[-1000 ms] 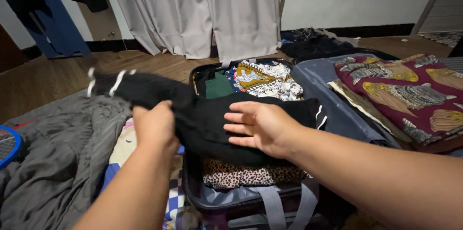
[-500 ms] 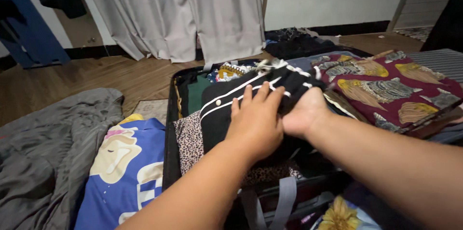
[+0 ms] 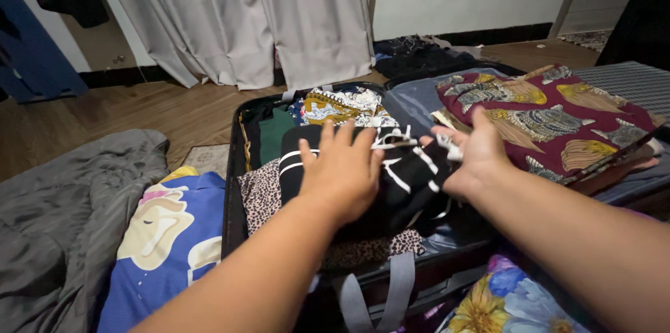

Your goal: The person opens a red suitcase on a bed and removes folded clothes one by one, placing them on the bed. The items include black pants, gray pants, pink pants, and patterned shirts.

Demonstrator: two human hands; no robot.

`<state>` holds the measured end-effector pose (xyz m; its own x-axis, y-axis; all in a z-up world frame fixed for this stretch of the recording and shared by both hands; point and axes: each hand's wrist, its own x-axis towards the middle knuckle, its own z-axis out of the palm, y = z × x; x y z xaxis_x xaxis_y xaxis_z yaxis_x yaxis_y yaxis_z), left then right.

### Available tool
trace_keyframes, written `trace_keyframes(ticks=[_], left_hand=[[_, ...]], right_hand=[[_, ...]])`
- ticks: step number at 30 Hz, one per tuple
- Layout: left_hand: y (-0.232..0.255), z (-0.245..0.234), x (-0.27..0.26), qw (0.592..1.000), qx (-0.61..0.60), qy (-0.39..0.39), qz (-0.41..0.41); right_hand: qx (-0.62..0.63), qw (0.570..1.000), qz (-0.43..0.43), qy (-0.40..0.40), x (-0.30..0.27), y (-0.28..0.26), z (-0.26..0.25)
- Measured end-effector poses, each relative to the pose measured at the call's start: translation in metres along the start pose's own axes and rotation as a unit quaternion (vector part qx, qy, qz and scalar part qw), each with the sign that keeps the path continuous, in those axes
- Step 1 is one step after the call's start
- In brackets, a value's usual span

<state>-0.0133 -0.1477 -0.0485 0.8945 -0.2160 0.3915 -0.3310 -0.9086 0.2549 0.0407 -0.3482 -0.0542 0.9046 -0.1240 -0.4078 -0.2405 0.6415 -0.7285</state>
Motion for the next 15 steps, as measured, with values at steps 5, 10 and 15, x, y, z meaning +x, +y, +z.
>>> trace_keyframes(ticks=[5, 10, 15], left_hand=[[-0.018, -0.004, 0.002, 0.997, 0.056, -0.027, -0.047], [-0.021, -0.001, -0.01, 0.972, 0.153, -0.173, -0.048], [-0.023, 0.005, -0.025, 0.968, 0.189, -0.166, -0.021]], right_hand=[[-0.318, 0.895, -0.302, -0.082, 0.013, 0.004, 0.007], [-0.529, 0.662, -0.495, -0.192, 0.018, 0.033, 0.027], [-0.69, 0.504, -0.447, -0.267, 0.025, 0.068, 0.04]])
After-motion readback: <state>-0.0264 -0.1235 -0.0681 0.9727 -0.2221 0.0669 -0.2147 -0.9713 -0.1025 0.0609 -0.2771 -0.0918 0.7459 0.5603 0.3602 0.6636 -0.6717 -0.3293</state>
